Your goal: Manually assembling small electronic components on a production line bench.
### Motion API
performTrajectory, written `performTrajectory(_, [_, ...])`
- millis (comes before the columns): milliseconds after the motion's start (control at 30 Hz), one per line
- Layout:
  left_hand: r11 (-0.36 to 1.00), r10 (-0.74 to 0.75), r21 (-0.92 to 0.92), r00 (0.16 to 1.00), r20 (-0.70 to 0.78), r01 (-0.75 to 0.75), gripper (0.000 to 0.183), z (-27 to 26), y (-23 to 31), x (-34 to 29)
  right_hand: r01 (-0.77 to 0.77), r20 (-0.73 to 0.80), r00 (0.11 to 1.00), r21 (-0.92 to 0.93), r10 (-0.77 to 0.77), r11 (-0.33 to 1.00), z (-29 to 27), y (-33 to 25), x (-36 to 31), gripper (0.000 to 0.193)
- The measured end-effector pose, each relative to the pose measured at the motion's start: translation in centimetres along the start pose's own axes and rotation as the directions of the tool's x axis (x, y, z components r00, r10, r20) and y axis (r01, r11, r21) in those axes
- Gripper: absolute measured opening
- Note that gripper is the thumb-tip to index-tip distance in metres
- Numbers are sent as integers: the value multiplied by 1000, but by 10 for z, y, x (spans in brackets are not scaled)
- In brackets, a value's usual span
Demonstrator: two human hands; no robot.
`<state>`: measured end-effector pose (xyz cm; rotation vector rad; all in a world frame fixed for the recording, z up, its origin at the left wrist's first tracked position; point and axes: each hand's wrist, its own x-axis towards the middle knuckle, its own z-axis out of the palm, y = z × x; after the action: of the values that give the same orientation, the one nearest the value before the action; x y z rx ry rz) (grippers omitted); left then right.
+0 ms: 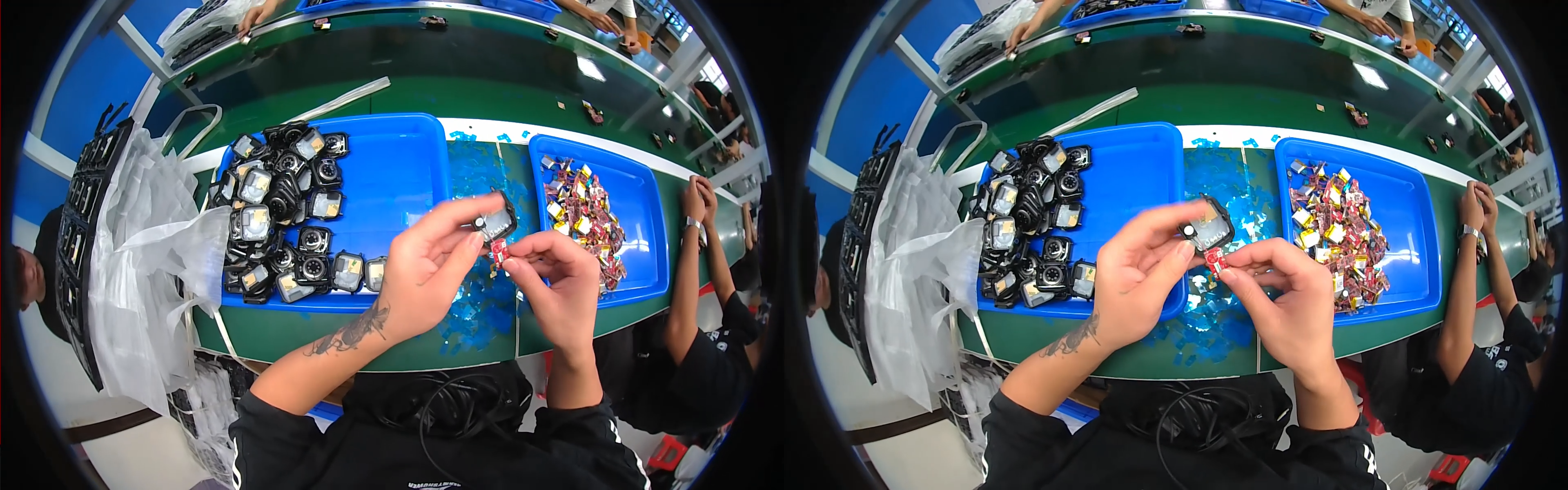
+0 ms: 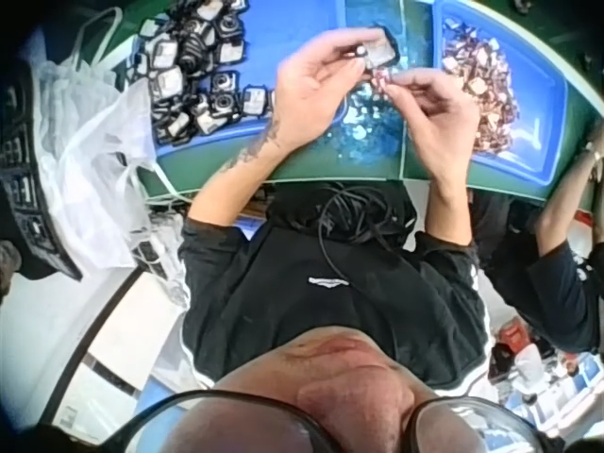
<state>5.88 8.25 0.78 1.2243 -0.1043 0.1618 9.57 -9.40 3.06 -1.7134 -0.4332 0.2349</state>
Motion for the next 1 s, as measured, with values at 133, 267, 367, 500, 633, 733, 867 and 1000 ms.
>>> performTrajectory(133, [777, 240, 549, 951, 196, -309, 33, -5, 13, 1, -14, -48, 999, 203, 24, 979, -1, 2, 0, 13])
performTrajectory(267, [610, 373, 657, 892, 256, -443, 31, -4, 9, 2, -54, 84, 996, 249, 34, 967, -11, 0, 3, 9])
performTrajectory(367, [589, 314, 683, 901, 298, -432, 24, -9, 14, 0, -98, 159, 985, 230, 62, 968, -18, 1, 4, 6])
performTrajectory(500, [814, -27, 574, 982, 188, -87, 16, -6, 19, -1, -94, 196, 979, 188, 56, 978, -20, -2, 3, 8])
performTrajectory(633, [936, -132, 338, 987, 94, 93, 10, -6, 7, -3, -140, 111, 988, 345, 108, 928, -14, -5, 1, 10])
performTrajectory(733, [929, -192, 347, 970, 150, 130, 16, -8, 9, -1, -73, 50, 997, 258, 62, 963, -10, 2, -5, 22])
performTrajectory(867, [965, -145, 235, 983, 109, 117, 24, 0, 6, -3, 62, -74, 996, 133, -53, 989, 6, 9, -4, 27])
performTrajectory(1000, [977, -173, 142, 982, 77, 161, 40, 2, 5, -4, 111, -207, 976, 188, -71, 976, 16, 23, -6, 25])
